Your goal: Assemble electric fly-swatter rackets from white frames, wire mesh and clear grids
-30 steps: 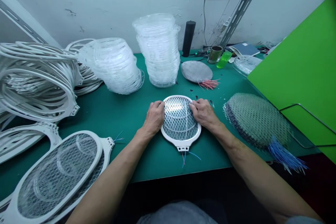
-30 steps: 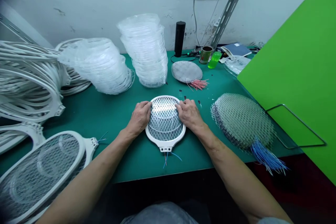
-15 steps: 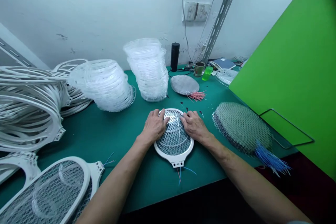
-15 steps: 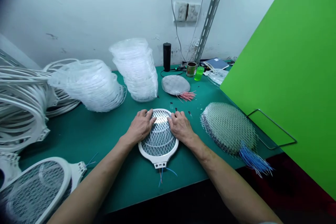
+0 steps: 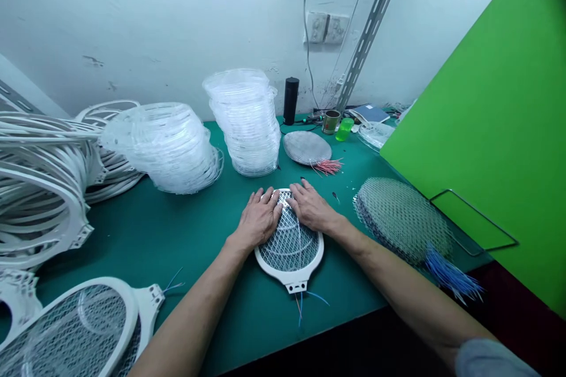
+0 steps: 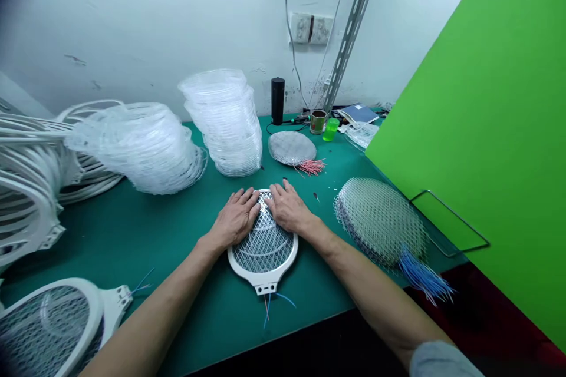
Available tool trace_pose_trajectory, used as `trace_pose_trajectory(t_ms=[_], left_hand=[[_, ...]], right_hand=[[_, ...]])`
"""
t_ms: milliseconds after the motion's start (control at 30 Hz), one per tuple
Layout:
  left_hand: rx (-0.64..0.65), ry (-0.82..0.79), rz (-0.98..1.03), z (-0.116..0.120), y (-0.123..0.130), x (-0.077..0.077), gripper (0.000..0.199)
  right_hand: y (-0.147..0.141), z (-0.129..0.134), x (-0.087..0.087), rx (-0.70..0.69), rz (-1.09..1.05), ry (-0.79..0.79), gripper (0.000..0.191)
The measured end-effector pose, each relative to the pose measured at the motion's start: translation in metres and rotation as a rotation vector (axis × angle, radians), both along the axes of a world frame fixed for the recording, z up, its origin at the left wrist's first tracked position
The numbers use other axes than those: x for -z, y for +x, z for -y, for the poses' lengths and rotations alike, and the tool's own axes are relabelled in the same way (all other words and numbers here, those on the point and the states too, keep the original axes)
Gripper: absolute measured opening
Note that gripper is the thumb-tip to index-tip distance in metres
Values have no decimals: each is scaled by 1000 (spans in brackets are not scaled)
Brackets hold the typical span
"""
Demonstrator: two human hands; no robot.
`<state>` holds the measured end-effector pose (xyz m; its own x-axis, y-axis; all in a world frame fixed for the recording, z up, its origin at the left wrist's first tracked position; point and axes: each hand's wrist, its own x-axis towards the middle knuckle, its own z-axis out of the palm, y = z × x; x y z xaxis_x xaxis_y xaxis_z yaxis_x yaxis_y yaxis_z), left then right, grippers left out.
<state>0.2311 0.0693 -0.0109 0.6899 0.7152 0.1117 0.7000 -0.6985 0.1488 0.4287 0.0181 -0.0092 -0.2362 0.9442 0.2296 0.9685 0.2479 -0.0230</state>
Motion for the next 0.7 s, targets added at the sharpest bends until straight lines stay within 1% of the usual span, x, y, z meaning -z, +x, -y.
trace_pose_trajectory(t_ms=[67, 100, 200, 300, 500, 700], left_hand=[[7, -3, 1, -1, 0, 0, 56], [10, -13, 2, -1, 0, 1, 57], [19, -66, 1, -3, -2, 0, 59], [30, -94, -7, -4, -2, -1, 60], [22, -29, -12, -2, 0, 2, 62], [24, -32, -54, -2, 1, 2, 65]], right_hand=[[0, -8, 5, -91, 8, -7, 49], [0, -10, 7, -104, -1, -11, 50], [2, -9, 11, -53, -60, -34, 53], [3, -6, 10, 1, -102, -88, 57], [2, -8, 9, 39, -125, -130, 58], [2, -3, 7, 60, -138, -205, 66]])
